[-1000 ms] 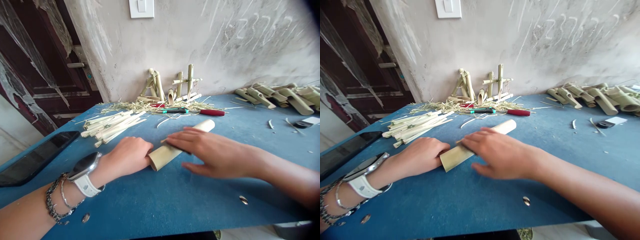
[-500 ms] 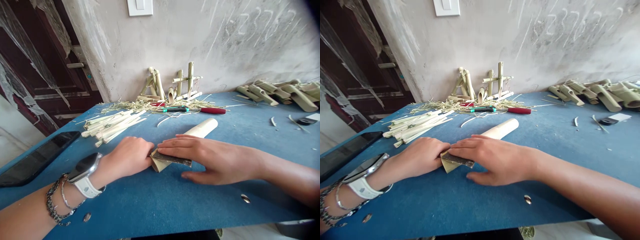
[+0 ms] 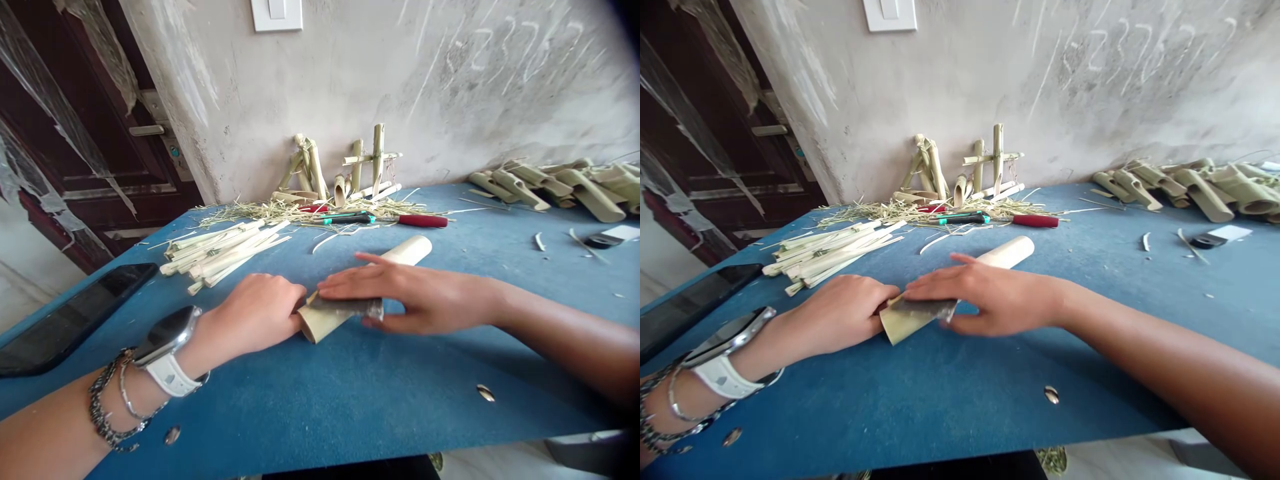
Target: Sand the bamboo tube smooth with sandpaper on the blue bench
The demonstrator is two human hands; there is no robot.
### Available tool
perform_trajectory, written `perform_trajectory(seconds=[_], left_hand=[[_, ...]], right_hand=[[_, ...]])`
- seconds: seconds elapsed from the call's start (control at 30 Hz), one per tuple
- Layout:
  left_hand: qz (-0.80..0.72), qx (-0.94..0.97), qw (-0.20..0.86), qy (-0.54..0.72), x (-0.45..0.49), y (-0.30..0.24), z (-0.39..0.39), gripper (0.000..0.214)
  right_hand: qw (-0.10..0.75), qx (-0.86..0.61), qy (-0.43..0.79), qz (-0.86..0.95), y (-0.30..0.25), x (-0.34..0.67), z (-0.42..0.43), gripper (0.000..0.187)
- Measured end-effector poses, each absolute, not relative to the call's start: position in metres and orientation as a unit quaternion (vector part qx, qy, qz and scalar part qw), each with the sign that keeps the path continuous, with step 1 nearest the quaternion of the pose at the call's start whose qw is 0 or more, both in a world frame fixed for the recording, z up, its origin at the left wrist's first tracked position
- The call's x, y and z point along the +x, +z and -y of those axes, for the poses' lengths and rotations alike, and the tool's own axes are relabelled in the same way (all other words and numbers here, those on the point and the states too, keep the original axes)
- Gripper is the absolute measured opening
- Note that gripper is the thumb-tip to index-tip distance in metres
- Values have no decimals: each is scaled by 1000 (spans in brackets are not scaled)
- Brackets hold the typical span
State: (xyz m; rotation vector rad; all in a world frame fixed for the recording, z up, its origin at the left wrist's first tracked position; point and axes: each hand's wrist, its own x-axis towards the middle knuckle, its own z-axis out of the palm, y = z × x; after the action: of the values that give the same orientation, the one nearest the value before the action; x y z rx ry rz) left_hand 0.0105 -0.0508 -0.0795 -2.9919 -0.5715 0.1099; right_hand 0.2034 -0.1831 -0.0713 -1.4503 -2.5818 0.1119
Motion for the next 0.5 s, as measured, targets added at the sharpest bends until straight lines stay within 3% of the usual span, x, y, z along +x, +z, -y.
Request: perform_trajectory(seconds=[0.17, 0.5], left_hand=[[185, -981, 46, 30, 10, -82, 48, 23], [207, -977, 22, 43, 10, -79, 53, 26]], right_hand=[[105, -603, -56, 789, -80, 224, 175, 42], [151, -446, 54, 880, -79, 186, 183, 64]])
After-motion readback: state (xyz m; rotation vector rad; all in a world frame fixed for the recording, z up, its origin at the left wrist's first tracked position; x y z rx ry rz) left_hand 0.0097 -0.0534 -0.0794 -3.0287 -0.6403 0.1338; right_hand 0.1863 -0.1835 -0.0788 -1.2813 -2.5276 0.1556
